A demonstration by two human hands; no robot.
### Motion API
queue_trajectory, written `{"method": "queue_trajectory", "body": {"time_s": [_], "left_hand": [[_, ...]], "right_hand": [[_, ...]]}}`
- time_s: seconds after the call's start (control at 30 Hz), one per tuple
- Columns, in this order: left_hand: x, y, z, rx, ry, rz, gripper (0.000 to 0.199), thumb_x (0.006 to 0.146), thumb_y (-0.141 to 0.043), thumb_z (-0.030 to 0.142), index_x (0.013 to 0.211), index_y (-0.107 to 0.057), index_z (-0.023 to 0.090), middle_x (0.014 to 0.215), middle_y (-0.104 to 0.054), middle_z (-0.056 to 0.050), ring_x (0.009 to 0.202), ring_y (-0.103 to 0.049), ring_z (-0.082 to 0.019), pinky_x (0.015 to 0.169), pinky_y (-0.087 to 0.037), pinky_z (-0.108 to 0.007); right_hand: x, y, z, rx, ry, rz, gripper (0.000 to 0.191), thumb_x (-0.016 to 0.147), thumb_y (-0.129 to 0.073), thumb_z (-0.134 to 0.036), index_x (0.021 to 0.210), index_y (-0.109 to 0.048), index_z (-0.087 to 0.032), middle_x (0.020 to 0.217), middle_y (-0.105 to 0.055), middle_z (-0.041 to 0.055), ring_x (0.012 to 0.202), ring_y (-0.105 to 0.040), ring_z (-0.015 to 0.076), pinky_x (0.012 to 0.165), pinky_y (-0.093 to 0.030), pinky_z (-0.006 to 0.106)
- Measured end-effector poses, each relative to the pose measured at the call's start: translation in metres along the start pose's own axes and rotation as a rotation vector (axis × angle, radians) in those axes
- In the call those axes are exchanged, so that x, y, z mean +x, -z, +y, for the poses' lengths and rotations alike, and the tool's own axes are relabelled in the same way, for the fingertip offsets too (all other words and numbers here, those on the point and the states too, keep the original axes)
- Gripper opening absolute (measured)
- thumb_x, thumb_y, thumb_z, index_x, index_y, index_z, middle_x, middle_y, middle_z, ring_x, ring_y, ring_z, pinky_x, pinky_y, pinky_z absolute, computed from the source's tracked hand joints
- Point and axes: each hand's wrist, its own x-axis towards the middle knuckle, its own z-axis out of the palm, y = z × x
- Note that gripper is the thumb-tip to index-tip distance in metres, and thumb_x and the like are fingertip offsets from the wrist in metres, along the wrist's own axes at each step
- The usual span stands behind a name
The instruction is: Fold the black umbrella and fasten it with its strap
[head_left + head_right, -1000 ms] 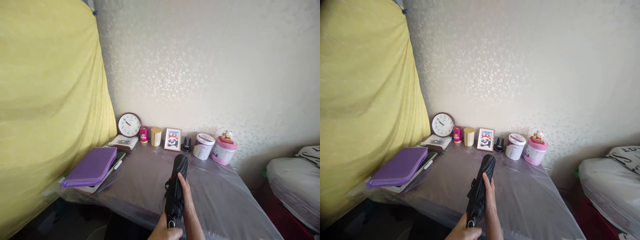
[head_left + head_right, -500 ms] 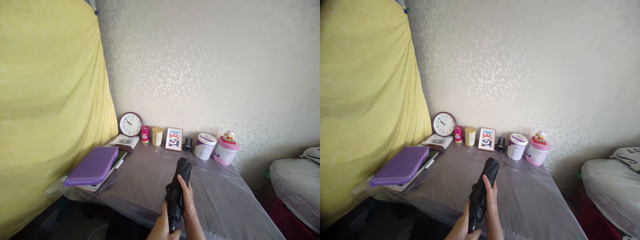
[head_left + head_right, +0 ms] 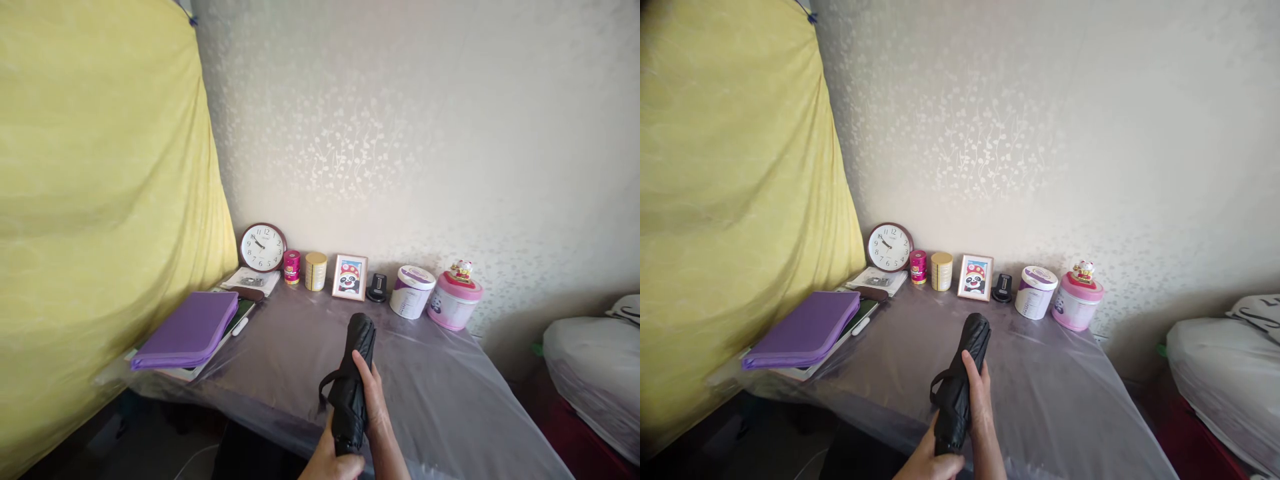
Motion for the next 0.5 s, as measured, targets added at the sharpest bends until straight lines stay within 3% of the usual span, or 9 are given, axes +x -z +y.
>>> {"method": "queue_trajectory", "body": {"time_s": [0.1, 0.17, 0.27, 0.4, 0.5], "left_hand": [[0.004, 0.003, -0.011, 0.096, -0.064, 0.124, 0.072, 0.063, -0.055, 0.017, 0.129, -0.027, 0.018, 0.063, -0.051, 0.007, 0.051, -0.05, -0.01, 0.05, -0.036, -0.021], [0.007, 0.006, -0.019, 0.222, -0.16, 0.216, 0.074, 0.063, -0.054, 0.014, 0.13, -0.025, 0.018, 0.081, -0.058, 0.0, 0.07, -0.058, -0.014, 0.062, -0.041, -0.022], [0.009, 0.011, -0.029, 0.467, -0.173, 0.301, 0.083, 0.066, -0.053, 0.011, 0.137, -0.011, 0.018, 0.092, -0.062, -0.006, 0.088, -0.059, -0.018, 0.073, -0.04, -0.024], [0.004, 0.013, -0.023, 0.628, -0.079, 0.295, 0.087, 0.069, -0.053, 0.012, 0.139, -0.001, 0.016, 0.083, -0.062, -0.005, 0.078, -0.061, -0.02, 0.066, -0.04, -0.026], [-0.005, 0.011, -0.006, 0.356, -0.151, 0.173, 0.089, 0.067, -0.058, 0.018, 0.138, -0.005, 0.021, 0.072, -0.059, 0.002, 0.059, -0.057, -0.013, 0.057, -0.04, -0.023]], "right_hand": [[0.001, -0.001, 0.001, -0.074, 0.026, 0.019, 0.053, 0.064, -0.065, -0.055, 0.1, -0.06, -0.017, 0.072, -0.063, -0.0012, 0.065, -0.059, 0.0172, 0.058, -0.049, 0.026], [0.002, -0.003, 0.002, -0.107, 0.05, 0.051, 0.053, 0.063, -0.066, -0.054, 0.1, -0.059, -0.016, 0.072, -0.064, -0.0009, 0.065, -0.059, 0.0174, 0.058, -0.048, 0.026], [0.005, -0.004, 0.005, -0.134, 0.082, 0.089, 0.054, 0.061, -0.069, -0.052, 0.1, -0.058, -0.016, 0.073, -0.064, -0.0007, 0.065, -0.059, 0.0175, 0.059, -0.048, 0.027], [0.006, -0.001, 0.01, -0.076, 0.075, 0.1, 0.053, 0.058, -0.071, -0.05, 0.098, -0.06, -0.016, 0.069, -0.064, -0.0011, 0.061, -0.059, 0.0173, 0.057, -0.048, 0.027], [0.004, 0.0, 0.008, 0.007, 0.028, 0.062, 0.052, 0.057, -0.071, -0.051, 0.094, -0.062, -0.015, 0.063, -0.062, -0.0014, 0.055, -0.057, 0.0164, 0.053, -0.047, 0.027]]}}
